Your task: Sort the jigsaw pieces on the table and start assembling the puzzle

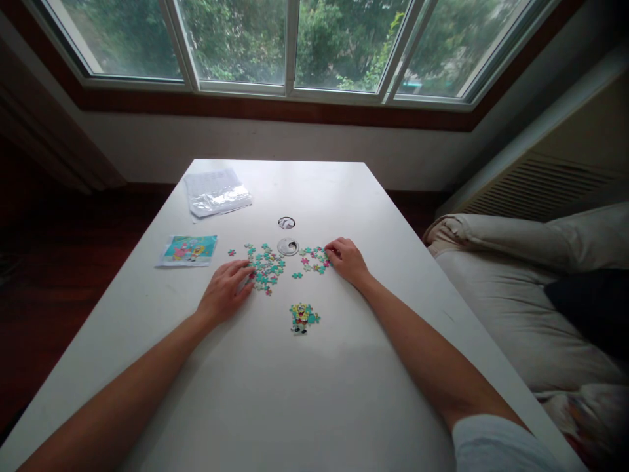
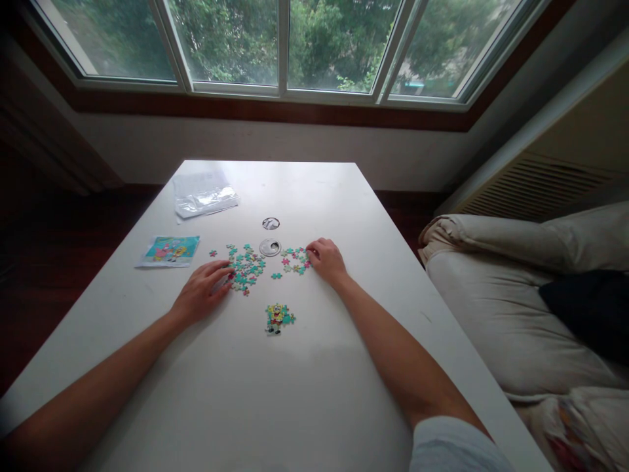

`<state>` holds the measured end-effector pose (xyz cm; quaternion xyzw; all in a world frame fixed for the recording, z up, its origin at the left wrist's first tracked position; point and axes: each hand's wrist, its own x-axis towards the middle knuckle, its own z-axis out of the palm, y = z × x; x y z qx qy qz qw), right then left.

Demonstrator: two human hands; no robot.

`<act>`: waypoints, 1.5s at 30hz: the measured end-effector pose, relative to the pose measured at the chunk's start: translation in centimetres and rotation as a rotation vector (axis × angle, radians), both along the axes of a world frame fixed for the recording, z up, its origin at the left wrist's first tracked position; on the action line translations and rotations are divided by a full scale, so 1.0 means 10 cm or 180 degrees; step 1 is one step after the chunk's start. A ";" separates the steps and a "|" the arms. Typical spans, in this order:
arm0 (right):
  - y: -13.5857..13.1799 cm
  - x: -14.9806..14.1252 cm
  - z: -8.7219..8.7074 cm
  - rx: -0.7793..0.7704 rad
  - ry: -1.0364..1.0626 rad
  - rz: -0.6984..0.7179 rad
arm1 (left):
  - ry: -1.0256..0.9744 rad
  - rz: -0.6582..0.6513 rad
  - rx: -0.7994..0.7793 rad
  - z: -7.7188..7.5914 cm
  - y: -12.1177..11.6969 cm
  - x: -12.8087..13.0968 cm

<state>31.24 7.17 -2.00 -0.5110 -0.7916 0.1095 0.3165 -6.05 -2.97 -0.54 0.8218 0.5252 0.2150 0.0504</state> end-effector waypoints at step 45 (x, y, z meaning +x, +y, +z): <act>0.01 0.00 -0.01 -0.0047 0.0105 -0.0078 | 0.0039 -0.0003 -0.0022 -0.02 0.00 0.01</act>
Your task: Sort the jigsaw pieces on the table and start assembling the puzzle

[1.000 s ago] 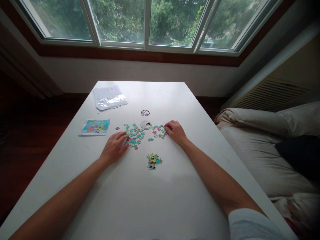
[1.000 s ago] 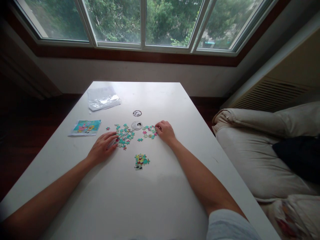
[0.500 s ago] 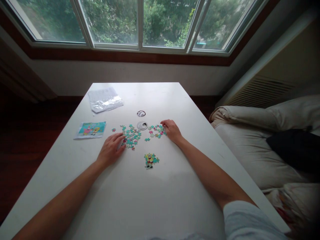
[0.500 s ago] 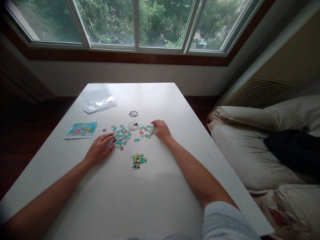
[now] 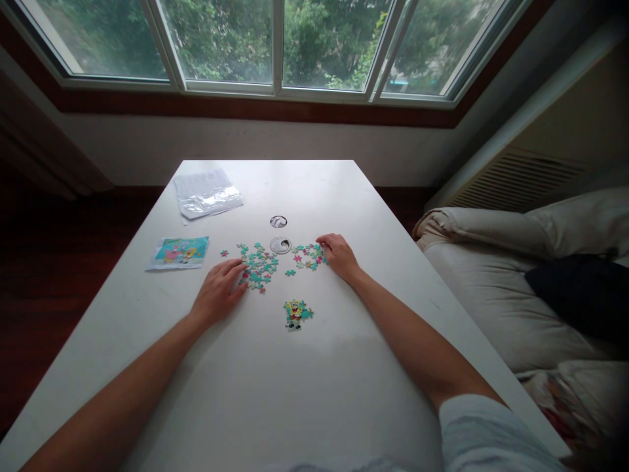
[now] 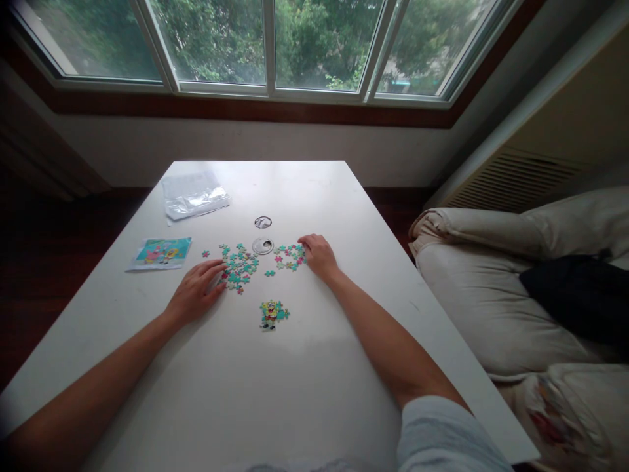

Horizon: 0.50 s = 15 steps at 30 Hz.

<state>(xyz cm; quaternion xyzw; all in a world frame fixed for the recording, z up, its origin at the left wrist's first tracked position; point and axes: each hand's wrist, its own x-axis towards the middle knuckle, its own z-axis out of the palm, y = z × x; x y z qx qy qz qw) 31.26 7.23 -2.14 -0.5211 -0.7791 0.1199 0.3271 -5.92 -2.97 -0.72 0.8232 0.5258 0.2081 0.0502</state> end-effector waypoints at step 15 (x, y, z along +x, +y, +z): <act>-0.01 0.00 0.01 -0.0085 -0.0101 0.0233 | -0.0217 0.0760 0.0065 -0.07 0.13 -0.19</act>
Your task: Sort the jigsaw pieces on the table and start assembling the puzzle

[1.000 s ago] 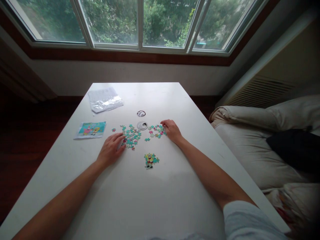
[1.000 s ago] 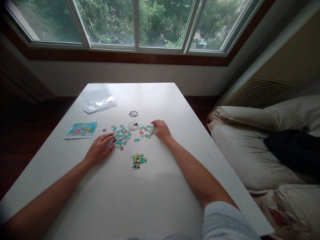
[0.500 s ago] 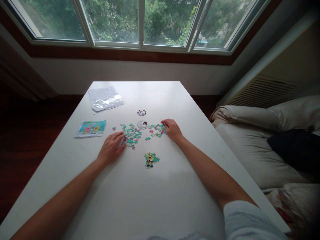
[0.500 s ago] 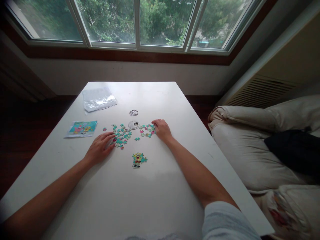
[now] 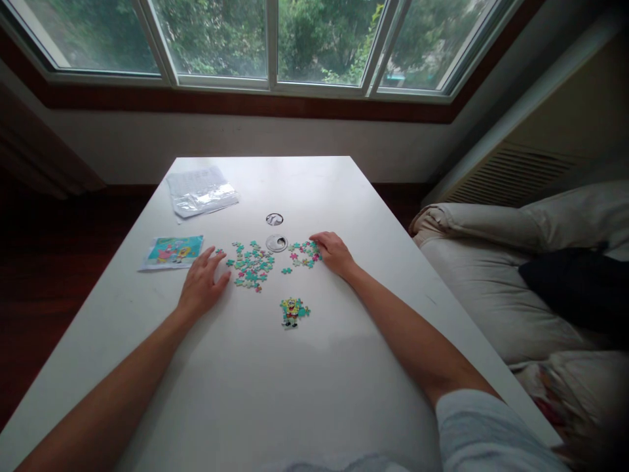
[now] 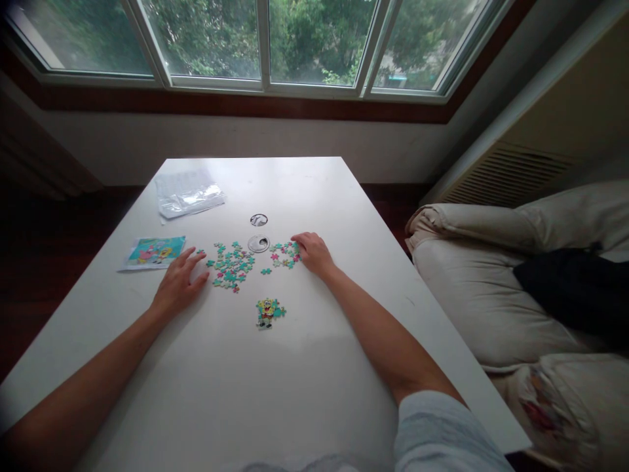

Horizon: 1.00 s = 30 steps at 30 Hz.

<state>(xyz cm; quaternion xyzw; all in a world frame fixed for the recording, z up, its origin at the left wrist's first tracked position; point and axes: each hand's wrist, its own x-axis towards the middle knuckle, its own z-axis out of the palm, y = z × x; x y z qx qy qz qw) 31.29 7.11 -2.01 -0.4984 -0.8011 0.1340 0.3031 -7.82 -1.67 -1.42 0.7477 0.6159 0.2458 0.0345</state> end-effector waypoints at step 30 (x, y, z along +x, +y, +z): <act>-0.29 -0.29 0.10 -0.0031 -0.1555 0.0942 | 0.0398 -0.0221 -0.0037 0.00 -0.03 0.10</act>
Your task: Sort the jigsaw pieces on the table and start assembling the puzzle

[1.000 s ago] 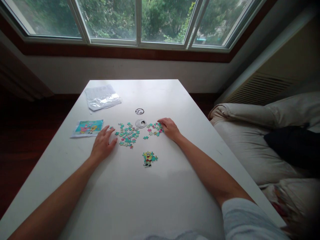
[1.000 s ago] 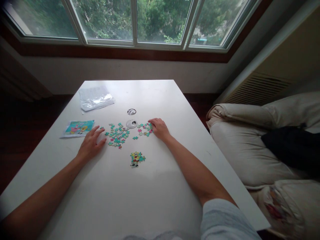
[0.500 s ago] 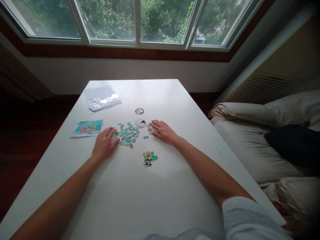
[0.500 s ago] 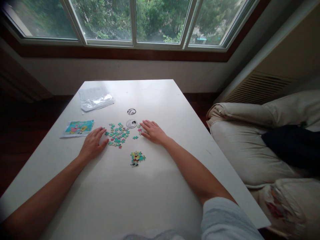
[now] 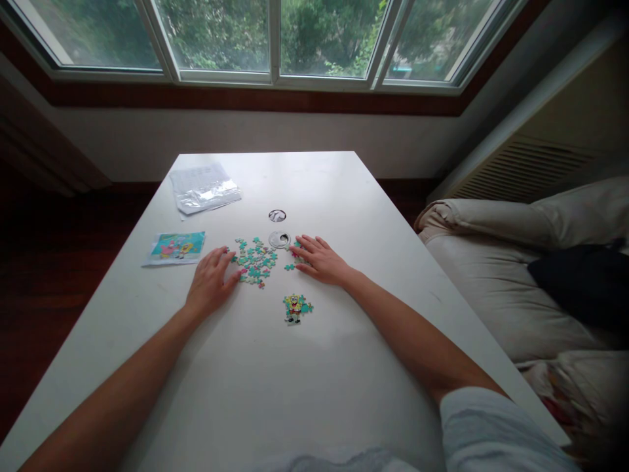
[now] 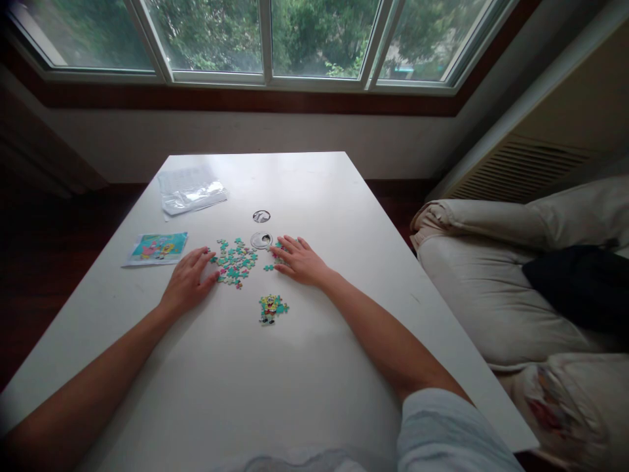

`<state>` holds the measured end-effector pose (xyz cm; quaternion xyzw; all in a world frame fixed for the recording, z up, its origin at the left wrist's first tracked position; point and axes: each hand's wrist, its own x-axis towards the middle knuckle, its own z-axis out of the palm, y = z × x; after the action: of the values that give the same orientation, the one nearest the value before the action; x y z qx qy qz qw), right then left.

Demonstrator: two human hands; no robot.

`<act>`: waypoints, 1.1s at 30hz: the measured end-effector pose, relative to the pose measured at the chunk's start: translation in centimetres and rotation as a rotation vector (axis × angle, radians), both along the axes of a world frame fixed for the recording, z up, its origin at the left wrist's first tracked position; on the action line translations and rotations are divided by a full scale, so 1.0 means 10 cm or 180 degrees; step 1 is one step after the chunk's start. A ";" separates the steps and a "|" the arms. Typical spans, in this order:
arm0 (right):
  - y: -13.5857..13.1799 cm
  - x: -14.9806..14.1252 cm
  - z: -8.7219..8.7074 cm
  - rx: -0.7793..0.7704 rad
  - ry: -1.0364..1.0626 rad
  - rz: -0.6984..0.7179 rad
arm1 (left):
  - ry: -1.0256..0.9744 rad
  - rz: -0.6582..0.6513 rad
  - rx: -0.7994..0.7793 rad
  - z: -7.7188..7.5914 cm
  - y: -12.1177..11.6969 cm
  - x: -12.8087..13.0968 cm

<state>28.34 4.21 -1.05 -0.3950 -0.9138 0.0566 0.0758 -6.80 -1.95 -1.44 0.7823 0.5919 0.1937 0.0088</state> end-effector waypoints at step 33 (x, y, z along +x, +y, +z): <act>-0.01 -0.02 -0.05 0.0448 0.1044 0.0201 | 0.0575 -0.0628 -0.0570 0.12 0.30 0.40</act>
<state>28.15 4.11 -1.58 -0.3454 -0.9028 0.0585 0.2495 -2.78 1.02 -0.28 0.8470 0.5254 0.0673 0.0442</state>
